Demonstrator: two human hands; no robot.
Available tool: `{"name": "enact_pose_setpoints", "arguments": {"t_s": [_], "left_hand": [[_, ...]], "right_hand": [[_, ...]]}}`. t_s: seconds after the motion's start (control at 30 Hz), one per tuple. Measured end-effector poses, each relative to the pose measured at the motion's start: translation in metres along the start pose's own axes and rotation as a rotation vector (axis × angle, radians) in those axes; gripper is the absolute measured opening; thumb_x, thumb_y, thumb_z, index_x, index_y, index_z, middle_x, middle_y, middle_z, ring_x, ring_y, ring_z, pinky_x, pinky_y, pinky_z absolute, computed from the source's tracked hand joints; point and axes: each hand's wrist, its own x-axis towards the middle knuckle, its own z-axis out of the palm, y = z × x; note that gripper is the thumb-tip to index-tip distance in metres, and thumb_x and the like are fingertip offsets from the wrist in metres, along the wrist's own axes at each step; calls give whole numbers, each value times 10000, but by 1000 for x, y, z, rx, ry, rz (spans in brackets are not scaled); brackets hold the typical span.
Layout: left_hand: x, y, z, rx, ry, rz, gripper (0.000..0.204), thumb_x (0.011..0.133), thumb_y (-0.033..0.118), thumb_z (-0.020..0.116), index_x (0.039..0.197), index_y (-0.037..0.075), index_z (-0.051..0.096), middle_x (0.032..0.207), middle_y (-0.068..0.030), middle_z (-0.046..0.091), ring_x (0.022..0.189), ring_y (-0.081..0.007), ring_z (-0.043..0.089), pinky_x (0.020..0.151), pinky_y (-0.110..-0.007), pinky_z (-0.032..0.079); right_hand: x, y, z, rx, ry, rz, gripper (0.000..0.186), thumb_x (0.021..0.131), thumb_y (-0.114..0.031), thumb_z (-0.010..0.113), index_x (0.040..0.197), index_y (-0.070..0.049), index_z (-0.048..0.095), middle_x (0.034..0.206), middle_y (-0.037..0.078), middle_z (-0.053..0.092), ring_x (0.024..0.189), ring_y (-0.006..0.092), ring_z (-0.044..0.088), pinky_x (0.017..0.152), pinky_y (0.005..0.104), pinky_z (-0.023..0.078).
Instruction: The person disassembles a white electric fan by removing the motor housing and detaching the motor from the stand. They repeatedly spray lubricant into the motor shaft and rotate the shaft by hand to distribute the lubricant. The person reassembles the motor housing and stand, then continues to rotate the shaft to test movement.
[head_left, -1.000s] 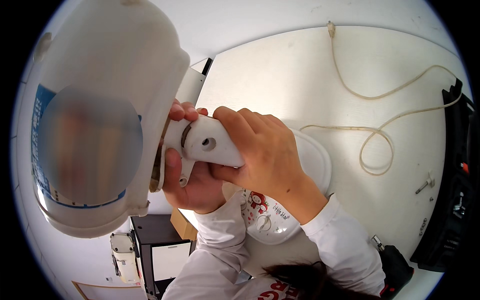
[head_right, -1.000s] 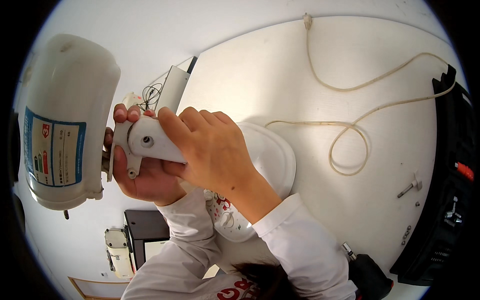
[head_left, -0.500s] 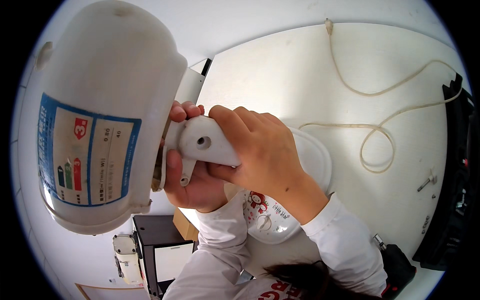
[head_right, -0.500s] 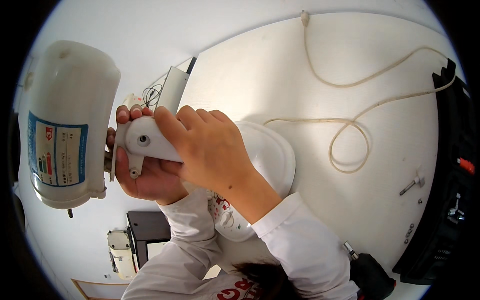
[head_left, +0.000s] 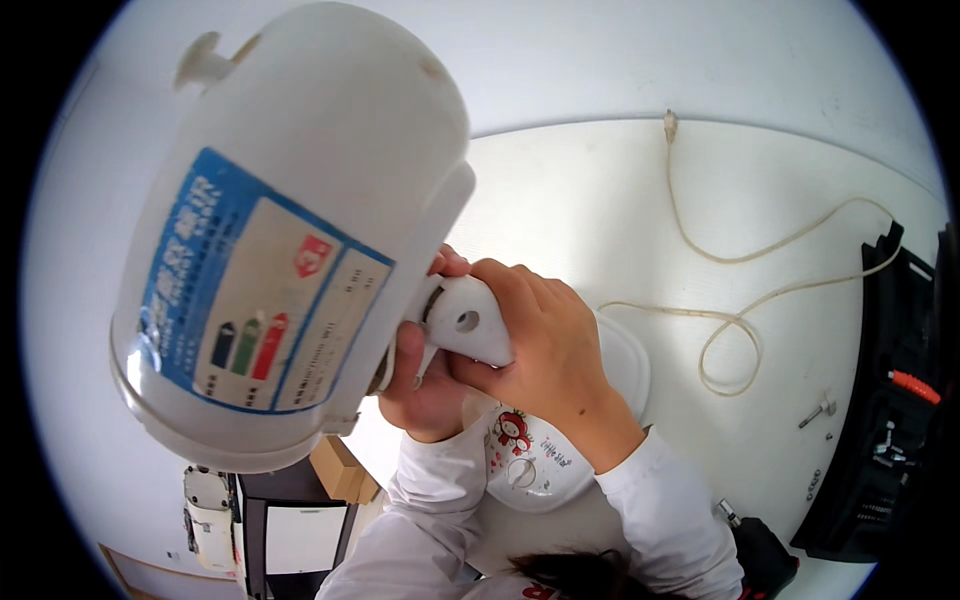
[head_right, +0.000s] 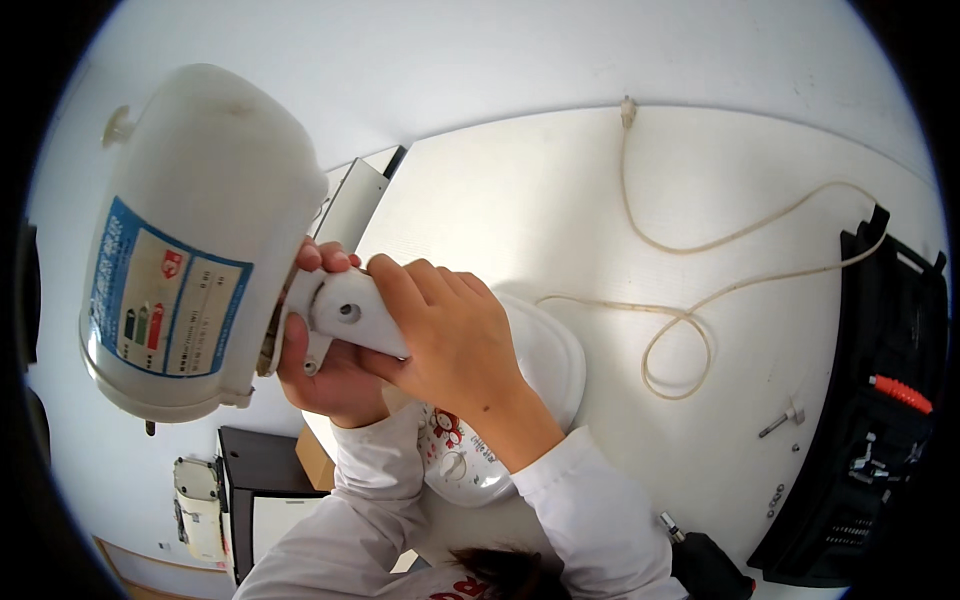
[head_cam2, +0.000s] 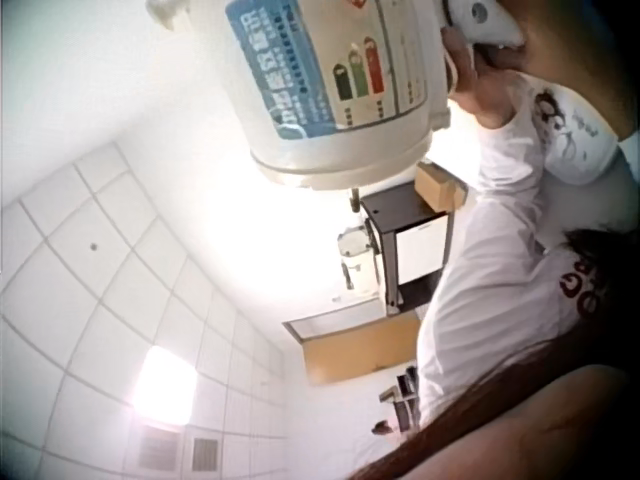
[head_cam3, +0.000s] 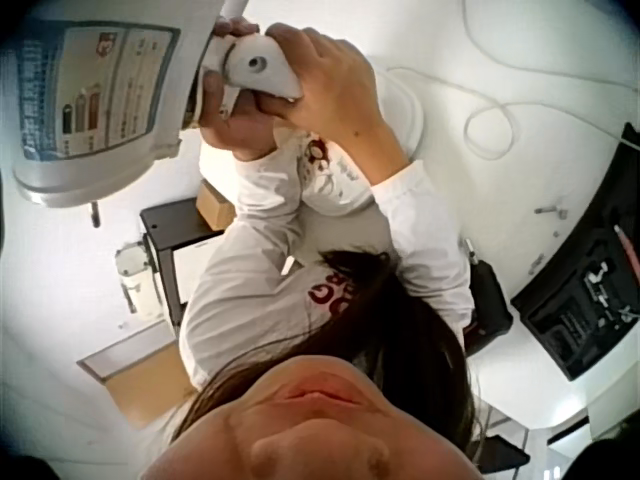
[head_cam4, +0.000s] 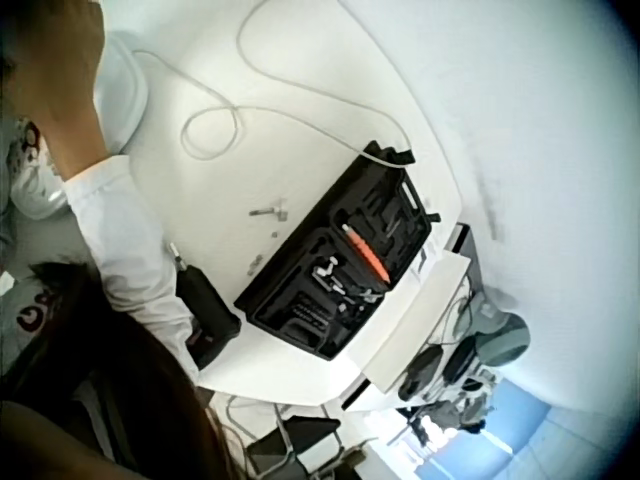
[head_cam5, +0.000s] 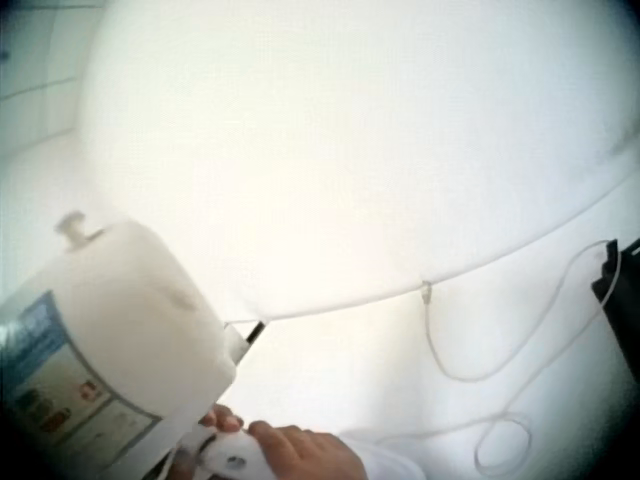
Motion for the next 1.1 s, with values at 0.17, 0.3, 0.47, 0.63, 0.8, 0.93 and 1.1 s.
{"name": "enact_pose_setpoints", "arguments": {"t_s": [0.17, 0.3, 0.47, 0.63, 0.8, 0.93, 1.1], "left_hand": [[-3, 11, 9, 35, 104, -90, 410, 774, 210, 461, 1102, -36, 481, 1020, -131, 510, 965, -247, 473, 860, -359, 396], [-7, 10, 11, 50, 307, -215, 406, 780, 230, 500, 1085, -38, 492, 1023, -132, 520, 972, -247, 461, 842, -365, 405], [-24, -1, -10, 141, 288, -198, 439, 809, 173, 569, 1176, -38, 455, 1034, -179, 568, 971, -311, 540, 862, -412, 411], [-40, -32, -38, 50, 176, -286, 501, 810, 4, 593, 1276, 79, 428, 1202, -67, 519, 1080, -171, 508, 754, -293, 492], [-36, -44, -34, -305, 231, -402, 589, 771, 26, 642, 1301, 111, 399, 1220, -53, 503, 1073, -203, 537, 762, -323, 514], [-7, -27, -34, -580, -73, -291, 574, 746, 46, 684, 1265, 109, 447, 1190, -90, 538, 1070, -241, 545, 836, -416, 496], [2, -57, -69, -1052, -95, -263, 584, 616, -58, 682, 1169, 61, 534, 1120, -122, 590, 1024, -294, 569, 884, -454, 476]], "right_hand": [[2, -5, -4, -13, -55, 23, 568, 561, -226, 751, 1057, -77, 517, 797, 46, 575, 698, 230, 589, 634, 332, 450], [13, -9, -25, 44, -331, 106, 692, 598, -256, 757, 1186, -51, 456, 984, 131, 557, 885, 299, 567, 746, 372, 458], [32, -29, -89, 97, -588, 317, 952, 696, -395, 731, 1401, -57, 188, 1332, 233, 348, 1214, 354, 401, 966, 416, 372], [38, -37, -78, 619, -222, 322, 980, 727, -442, 706, 1420, -82, 114, 1378, 219, 307, 1269, 341, 342, 1015, 452, 304], [61, -51, -70, 964, -301, 315, 1001, 722, -395, 728, 1428, -112, 78, 1380, 169, 303, 1264, 292, 342, 1031, 409, 299], [67, -60, -64, 768, -266, 274, 970, 728, -175, 738, 1434, -126, 74, 1381, 132, 301, 1242, 262, 374, 1026, 408, 311], [54, -82, -43, 484, -198, 64, 914, 725, -76, 712, 1431, -105, 133, 1384, 143, 313, 1242, 271, 384, 990, 419, 367]]}}
